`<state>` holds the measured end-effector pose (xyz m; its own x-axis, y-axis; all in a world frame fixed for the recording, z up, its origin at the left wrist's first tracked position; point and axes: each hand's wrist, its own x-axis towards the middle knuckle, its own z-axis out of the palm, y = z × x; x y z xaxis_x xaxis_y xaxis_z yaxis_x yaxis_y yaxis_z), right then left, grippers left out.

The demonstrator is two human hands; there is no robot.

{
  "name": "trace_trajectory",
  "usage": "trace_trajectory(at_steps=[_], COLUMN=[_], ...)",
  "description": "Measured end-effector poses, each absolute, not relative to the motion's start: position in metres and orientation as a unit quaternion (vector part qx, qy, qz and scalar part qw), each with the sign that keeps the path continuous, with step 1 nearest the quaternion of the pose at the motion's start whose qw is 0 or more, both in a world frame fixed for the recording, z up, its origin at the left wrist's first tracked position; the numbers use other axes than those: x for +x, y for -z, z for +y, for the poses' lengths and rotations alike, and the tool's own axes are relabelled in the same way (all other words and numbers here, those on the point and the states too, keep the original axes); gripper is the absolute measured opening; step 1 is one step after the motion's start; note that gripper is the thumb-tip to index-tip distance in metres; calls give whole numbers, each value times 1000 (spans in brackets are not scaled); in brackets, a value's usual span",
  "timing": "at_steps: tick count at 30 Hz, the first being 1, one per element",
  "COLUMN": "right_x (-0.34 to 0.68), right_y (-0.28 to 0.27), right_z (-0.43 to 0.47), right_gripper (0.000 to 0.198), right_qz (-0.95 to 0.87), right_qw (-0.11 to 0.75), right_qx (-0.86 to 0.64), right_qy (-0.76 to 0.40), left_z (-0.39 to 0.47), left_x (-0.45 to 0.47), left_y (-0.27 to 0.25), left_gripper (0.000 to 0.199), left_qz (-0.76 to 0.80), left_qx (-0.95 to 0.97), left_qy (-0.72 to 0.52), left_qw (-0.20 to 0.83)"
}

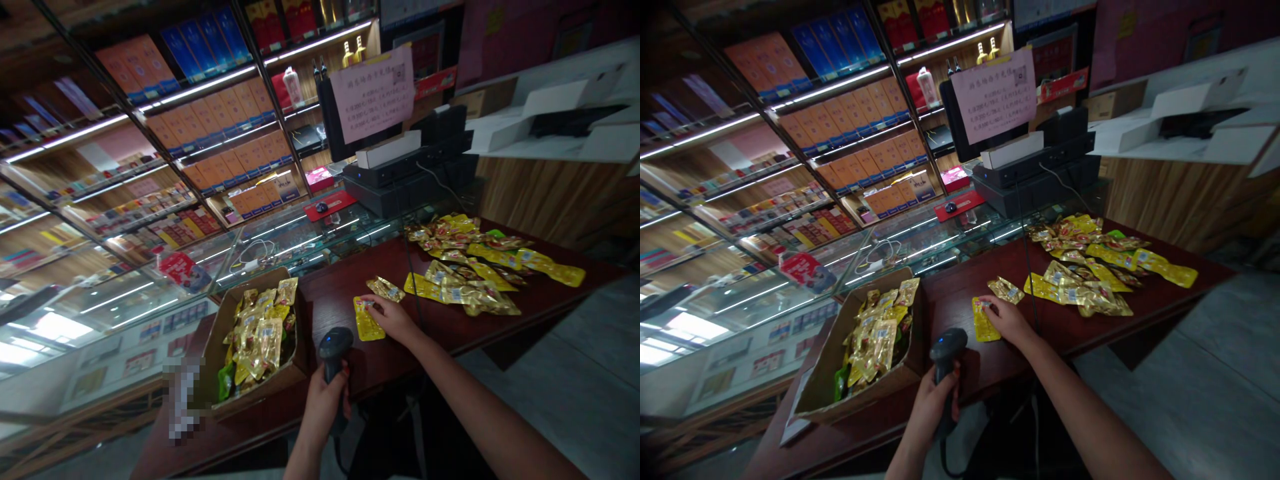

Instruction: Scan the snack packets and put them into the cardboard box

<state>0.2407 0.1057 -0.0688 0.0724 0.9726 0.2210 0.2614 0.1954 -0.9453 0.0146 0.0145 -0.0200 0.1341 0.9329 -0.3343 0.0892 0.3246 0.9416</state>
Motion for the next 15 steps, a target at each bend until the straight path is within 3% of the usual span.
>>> trace_trajectory(at_steps=[5, 15], right_x=[242, 242], right_y=[67, 78], right_z=[105, 111], right_gripper=[49, 47], right_qz=[-603, -582], right_qw=[500, 505], right_qx=[-516, -506], right_qy=[-346, -389], left_z=[8, 11], left_x=[15, 24], left_y=[7, -23], left_gripper=[44, 41], left_qz=[548, 540], left_qx=[467, 491], left_qy=[-366, -361], left_qw=[590, 580])
